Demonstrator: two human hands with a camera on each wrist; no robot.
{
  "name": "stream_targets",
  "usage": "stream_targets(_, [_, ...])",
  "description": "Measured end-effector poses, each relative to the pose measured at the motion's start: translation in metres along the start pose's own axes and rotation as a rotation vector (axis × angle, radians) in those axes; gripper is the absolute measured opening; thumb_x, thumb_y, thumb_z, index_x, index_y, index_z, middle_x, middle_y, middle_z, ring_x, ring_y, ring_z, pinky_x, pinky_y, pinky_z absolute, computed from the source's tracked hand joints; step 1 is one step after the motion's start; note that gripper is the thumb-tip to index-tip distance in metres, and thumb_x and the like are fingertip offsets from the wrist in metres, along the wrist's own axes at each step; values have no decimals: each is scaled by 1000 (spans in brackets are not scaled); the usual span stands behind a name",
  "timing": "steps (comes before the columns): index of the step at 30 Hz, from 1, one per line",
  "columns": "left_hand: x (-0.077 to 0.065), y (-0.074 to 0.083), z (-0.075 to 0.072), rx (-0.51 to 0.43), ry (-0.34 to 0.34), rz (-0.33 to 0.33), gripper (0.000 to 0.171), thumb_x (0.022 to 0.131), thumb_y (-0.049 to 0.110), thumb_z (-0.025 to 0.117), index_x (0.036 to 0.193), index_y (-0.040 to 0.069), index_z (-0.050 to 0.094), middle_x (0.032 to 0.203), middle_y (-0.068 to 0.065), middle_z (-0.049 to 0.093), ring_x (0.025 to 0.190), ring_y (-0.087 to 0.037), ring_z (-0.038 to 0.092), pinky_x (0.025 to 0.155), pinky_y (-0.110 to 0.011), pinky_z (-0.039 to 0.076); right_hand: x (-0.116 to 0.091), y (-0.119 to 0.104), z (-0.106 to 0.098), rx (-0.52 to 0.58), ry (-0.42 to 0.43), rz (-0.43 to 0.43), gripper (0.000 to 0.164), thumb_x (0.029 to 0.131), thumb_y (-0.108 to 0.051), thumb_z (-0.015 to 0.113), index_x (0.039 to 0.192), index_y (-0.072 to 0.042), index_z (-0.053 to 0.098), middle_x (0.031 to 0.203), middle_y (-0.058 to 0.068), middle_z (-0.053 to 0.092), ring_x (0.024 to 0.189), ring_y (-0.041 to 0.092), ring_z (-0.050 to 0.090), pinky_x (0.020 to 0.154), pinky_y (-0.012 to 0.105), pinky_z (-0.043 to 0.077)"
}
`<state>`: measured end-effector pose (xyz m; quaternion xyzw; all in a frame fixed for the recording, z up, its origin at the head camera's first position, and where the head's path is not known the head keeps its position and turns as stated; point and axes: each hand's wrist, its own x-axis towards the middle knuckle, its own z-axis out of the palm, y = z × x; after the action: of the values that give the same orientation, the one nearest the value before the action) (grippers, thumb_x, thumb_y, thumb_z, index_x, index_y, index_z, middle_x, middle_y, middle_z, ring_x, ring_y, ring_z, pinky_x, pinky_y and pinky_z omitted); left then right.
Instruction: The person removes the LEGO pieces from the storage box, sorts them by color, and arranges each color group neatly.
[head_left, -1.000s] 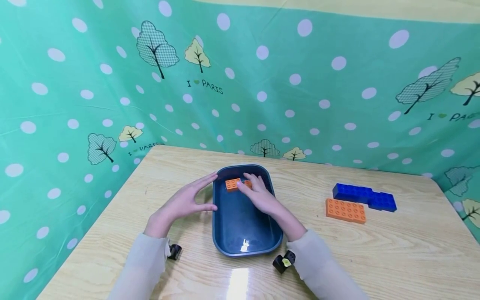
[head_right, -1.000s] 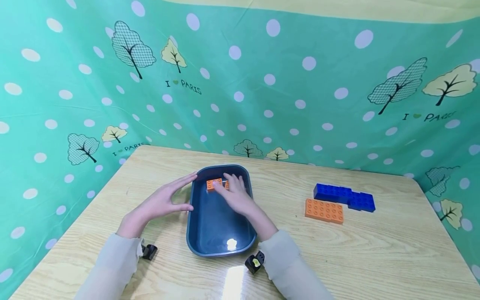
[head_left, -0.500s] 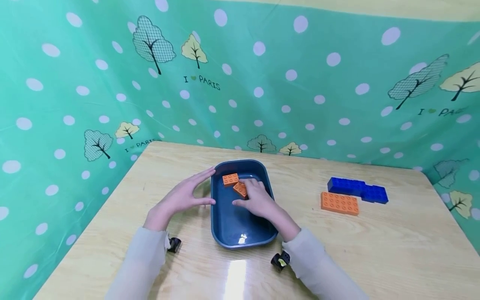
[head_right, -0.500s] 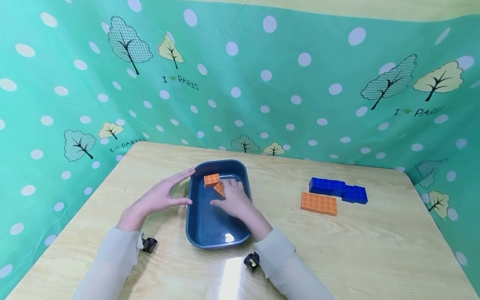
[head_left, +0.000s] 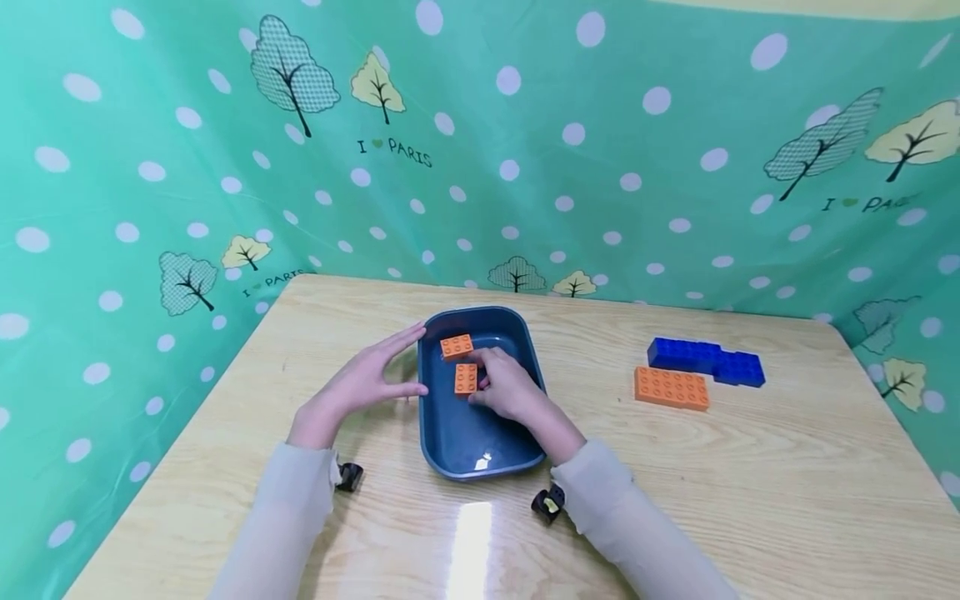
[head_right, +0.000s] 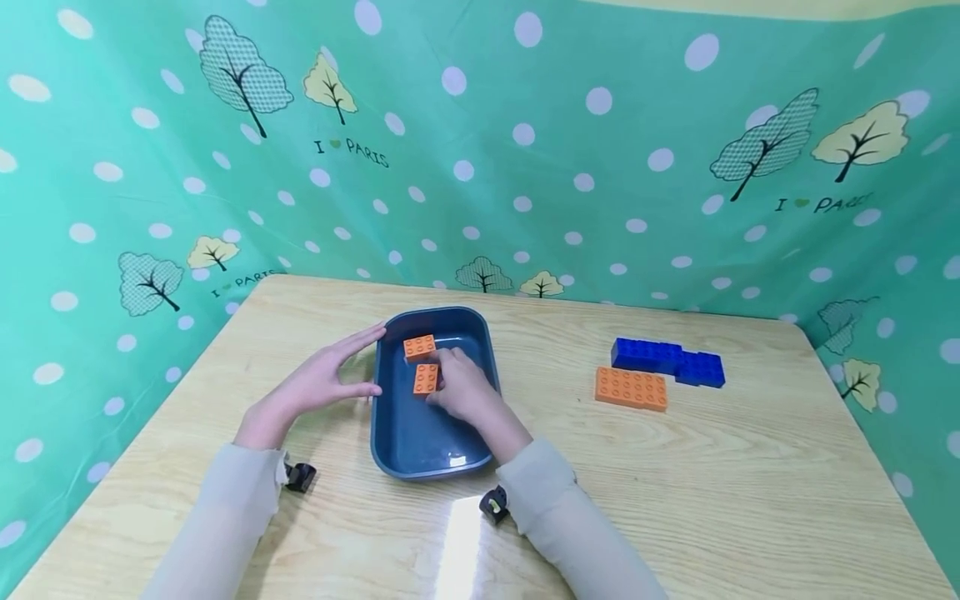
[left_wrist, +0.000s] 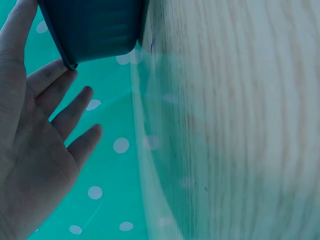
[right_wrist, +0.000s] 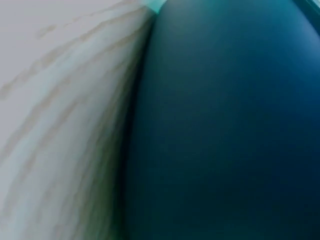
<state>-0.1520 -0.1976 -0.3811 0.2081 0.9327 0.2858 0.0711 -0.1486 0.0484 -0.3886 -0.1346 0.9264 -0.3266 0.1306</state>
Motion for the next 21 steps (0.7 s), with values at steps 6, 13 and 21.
stream_targets(6, [0, -3, 1, -15, -4, -8, 95, 82, 50, 77, 159, 24, 27, 167, -4, 23, 152, -36, 26, 121, -61, 27, 1, 0, 2, -44, 16, -18, 48, 88, -15, 77, 133, -10, 60, 118, 6, 60, 96, 16, 60, 85, 30, 56])
stream_targets(13, [-2, -3, -3, -3, 7, 6, 94, 82, 47, 78, 158, 23, 29, 166, -6, 25, 151, -38, 27, 120, -62, 28, -11, -6, -12, 169, 59, -62, 49, 86, -15, 79, 132, -9, 62, 128, 9, 63, 115, 23, 65, 101, 36, 57])
stream_targets(21, [-2, -3, 1, -3, 11, 28, 94, 82, 51, 77, 158, 22, 30, 166, -6, 27, 150, -38, 29, 120, -62, 30, -49, 16, -64, 408, 64, -127, 54, 84, -6, 78, 135, -2, 58, 135, 20, 61, 125, 36, 61, 105, 42, 54])
